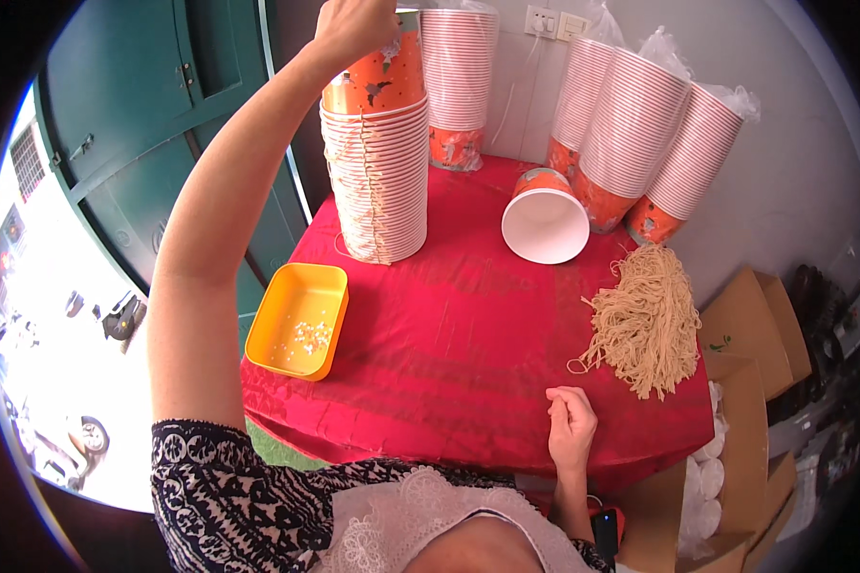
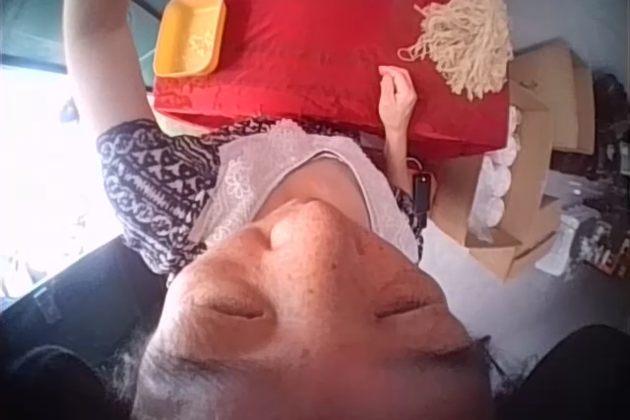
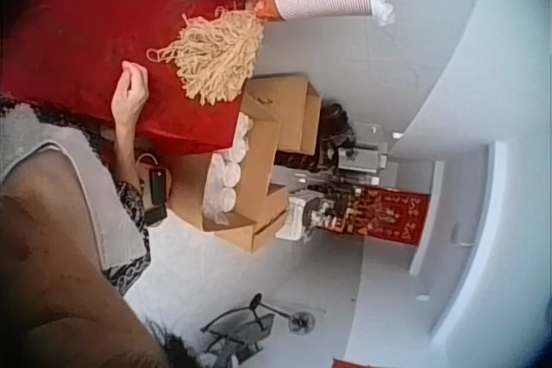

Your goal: Threading elastic strings into pre-punched holes of paper buckets to create handles.

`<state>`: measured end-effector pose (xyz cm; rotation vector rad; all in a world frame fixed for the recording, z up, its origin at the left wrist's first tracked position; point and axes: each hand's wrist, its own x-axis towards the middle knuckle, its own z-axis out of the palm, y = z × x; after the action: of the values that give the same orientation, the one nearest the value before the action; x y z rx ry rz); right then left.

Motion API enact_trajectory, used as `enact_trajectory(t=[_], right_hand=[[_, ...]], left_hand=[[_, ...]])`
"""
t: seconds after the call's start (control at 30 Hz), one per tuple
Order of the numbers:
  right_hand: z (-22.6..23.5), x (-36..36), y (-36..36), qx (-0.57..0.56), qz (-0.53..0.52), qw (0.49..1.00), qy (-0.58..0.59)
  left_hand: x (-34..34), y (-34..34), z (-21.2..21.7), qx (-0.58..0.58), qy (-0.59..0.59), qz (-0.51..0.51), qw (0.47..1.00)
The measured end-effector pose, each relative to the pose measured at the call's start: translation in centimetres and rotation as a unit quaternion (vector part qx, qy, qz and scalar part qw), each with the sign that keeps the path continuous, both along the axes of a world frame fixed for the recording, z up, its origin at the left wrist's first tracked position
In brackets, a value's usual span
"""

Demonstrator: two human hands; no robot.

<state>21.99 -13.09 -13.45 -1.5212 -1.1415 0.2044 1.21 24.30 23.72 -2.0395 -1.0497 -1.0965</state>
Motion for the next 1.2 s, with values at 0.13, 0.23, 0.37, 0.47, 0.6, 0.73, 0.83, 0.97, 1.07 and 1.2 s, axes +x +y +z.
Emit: enact_trajectory(t=[0.13, 0.23, 0.37, 0.47, 0.6, 0.73, 0.83, 0.97, 1.07, 1.2], right_hand=[[-0.1, -0.1, 0.0, 0.000, 0.002, 1.000, 0.002], [0.0, -0.2, -0.1, 0.003, 0.003, 1.000, 0.000], [-0.2, 0.0, -0.2, 0.008, 0.007, 1.000, -0.006], [-0.6, 0.2, -0.1, 0.015, 0.023, 1.000, 0.000], [-0.2, 0.5, 0.1, 0.037, 0.062, 0.997, 0.002], [1.7, 1.8, -0.1, 0.031, 0.078, 0.996, -0.034], [3.1, 3.2, 0.9, 0.009, 0.077, 0.995, -0.057], [3.6, 5.5, 3.2, 0.007, 0.071, 0.993, -0.097], [4.1, 6.3, 4.8, -0.038, 0.070, 0.994, -0.076], [4.3, 6.6, 4.6, -0.025, 0.088, 0.988, -0.124]], left_hand=[[0.0, -0.5, -0.7, 0.009, 0.022, 0.016, 1.000], [0.4, -0.9, -1.6, 0.019, -0.015, 0.008, 1.000], [0.7, -0.7, -2.2, 0.048, -0.025, -0.024, 0.998], [0.7, 0.3, -2.8, 0.123, -0.004, -0.012, 0.992], [1.4, -0.3, -5.5, 0.123, -0.020, 0.020, 0.992], [4.1, -4.1, -10.9, 0.175, -0.051, -0.141, 0.973], [6.6, -4.4, -16.6, -0.098, -0.017, -0.189, 0.977], [10.8, -2.7, -24.8, -0.278, -0.036, -0.211, 0.936], [13.2, -2.0, -28.5, -0.355, -0.095, -0.194, 0.910], [16.3, -1.7, -31.1, -0.397, -0.155, -0.172, 0.888]])
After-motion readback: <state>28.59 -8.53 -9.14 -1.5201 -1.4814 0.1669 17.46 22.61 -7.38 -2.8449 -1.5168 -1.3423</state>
